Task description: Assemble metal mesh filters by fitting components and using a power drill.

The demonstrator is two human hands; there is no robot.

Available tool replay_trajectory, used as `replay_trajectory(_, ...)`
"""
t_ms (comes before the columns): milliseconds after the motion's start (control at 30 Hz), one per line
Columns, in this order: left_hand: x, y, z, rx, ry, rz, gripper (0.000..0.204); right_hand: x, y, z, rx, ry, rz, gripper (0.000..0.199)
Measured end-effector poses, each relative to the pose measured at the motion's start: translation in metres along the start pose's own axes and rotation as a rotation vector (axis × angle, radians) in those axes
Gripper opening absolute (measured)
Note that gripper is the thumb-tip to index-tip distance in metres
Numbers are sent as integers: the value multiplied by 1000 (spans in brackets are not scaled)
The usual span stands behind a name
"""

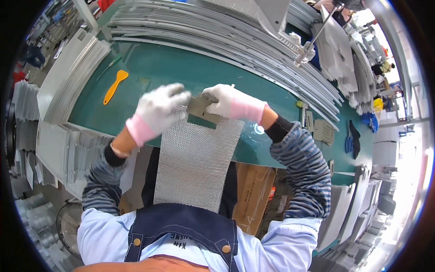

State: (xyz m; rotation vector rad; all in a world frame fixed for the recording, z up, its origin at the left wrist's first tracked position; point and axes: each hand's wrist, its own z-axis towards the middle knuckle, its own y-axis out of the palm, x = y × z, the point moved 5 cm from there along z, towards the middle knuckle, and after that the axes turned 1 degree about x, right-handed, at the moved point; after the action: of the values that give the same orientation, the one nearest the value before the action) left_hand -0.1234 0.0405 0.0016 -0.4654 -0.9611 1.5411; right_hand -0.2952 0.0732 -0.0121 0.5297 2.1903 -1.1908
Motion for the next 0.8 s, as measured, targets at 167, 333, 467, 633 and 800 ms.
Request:
replay_trajectory(167,-36,34,23,-789,-342,-613,21,-2,-8,-24,201,-21,121,29)
replay_trajectory(333,-46,39,10,-778,-430,-731,24,-1,-2,-23,275,-35,191,31)
replay_trajectory(467,-42,39,9,-784,-532,-882,25,-10,-5,-26,195,-10,85,33)
replay_trajectory(633,-42,36,9,-710,-511,-792,25,-11,3,-17,5,-8,5,33)
replay_trajectory(800,-35,23,20,-651,-529,-768,24,-7,8,-23,113,-93,92,32)
